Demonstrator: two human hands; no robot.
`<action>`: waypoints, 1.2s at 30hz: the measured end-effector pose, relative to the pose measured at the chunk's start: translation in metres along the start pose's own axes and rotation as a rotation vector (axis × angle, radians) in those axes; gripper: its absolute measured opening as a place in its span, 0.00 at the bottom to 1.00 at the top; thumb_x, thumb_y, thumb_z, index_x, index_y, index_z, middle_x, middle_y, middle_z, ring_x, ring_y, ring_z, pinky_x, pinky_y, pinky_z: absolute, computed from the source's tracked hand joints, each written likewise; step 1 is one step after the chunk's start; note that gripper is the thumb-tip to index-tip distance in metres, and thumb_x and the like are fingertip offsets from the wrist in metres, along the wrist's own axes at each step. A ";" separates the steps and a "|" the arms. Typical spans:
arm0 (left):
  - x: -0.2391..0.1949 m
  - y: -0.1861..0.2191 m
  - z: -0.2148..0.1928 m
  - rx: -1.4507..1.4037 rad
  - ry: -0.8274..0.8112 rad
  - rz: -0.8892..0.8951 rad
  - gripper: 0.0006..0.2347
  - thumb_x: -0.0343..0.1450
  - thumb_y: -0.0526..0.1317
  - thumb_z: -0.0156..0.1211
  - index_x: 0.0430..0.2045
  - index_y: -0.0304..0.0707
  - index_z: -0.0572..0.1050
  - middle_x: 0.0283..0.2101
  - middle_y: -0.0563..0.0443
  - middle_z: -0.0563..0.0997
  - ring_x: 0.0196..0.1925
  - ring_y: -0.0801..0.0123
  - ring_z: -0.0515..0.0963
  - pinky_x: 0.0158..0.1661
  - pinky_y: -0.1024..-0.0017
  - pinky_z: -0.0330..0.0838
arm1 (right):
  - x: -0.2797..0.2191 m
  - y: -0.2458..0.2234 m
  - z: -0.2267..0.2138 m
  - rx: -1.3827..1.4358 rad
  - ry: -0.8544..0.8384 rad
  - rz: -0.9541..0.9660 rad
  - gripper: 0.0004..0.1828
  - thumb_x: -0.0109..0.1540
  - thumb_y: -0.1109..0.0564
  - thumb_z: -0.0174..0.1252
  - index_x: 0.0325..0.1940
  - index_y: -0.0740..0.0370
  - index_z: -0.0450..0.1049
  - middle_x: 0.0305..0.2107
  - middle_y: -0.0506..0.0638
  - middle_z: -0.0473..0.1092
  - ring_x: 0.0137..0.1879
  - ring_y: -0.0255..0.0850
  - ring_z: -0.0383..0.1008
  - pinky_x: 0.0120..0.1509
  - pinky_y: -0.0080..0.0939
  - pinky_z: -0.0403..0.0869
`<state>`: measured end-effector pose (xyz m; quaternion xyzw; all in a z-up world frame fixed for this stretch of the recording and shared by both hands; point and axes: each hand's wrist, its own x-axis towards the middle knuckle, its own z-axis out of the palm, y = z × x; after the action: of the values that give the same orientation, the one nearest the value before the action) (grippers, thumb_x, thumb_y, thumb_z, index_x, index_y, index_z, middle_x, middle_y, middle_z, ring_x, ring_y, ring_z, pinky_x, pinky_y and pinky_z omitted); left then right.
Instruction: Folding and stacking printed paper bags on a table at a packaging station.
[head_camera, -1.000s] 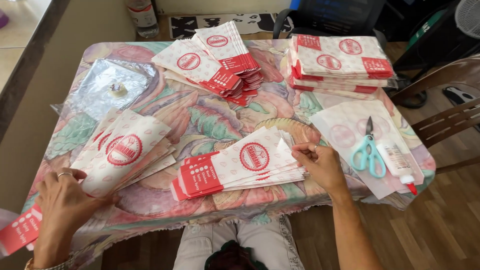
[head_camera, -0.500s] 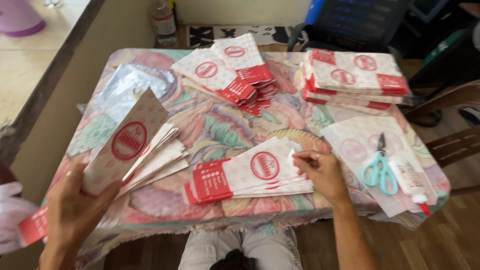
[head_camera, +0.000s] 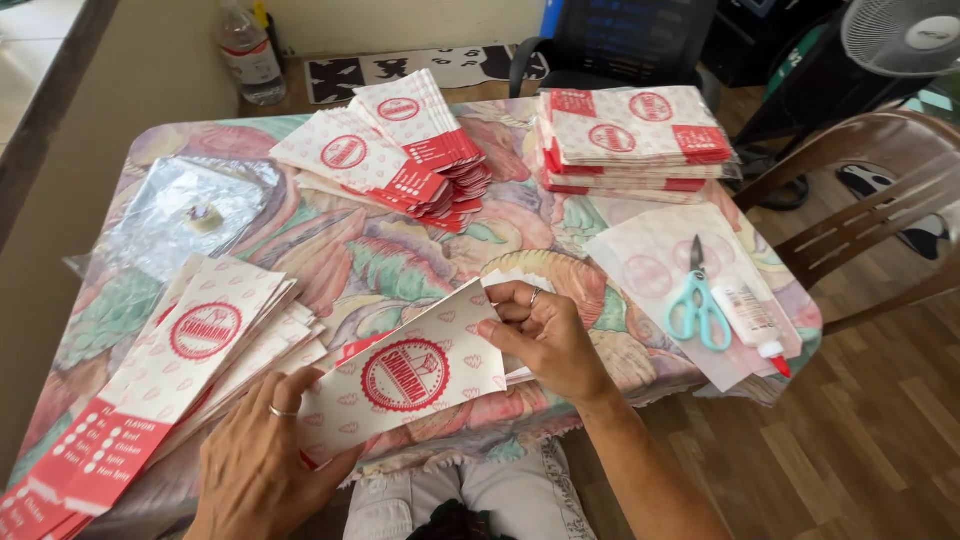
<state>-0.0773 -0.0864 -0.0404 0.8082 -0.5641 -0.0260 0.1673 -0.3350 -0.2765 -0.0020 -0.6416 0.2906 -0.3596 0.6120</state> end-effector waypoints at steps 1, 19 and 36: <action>0.001 -0.003 0.006 0.038 0.092 0.134 0.38 0.52 0.68 0.73 0.53 0.56 0.66 0.44 0.57 0.76 0.47 0.59 0.80 0.36 0.56 0.76 | -0.001 -0.001 -0.003 -0.065 0.014 0.024 0.18 0.61 0.62 0.65 0.55 0.69 0.75 0.33 0.51 0.79 0.38 0.33 0.77 0.43 0.32 0.77; -0.001 0.014 -0.007 -0.557 -0.175 0.199 0.37 0.61 0.56 0.65 0.67 0.50 0.62 0.50 0.48 0.76 0.47 0.58 0.80 0.47 0.65 0.69 | -0.003 0.023 -0.029 -0.183 0.096 -0.049 0.13 0.56 0.63 0.70 0.44 0.70 0.81 0.34 0.54 0.82 0.39 0.35 0.80 0.45 0.29 0.80; -0.087 -0.113 -0.048 -0.709 0.194 -0.391 0.38 0.50 0.29 0.76 0.60 0.34 0.74 0.50 0.49 0.82 0.47 0.71 0.77 0.51 0.75 0.70 | 0.027 0.087 -0.125 -0.053 0.372 0.056 0.15 0.56 0.73 0.63 0.46 0.68 0.80 0.39 0.54 0.79 0.43 0.38 0.78 0.46 0.38 0.81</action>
<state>0.0044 0.0404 -0.0416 0.7912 -0.3375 -0.1738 0.4795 -0.4156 -0.3778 -0.0864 -0.5718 0.4257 -0.4471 0.5403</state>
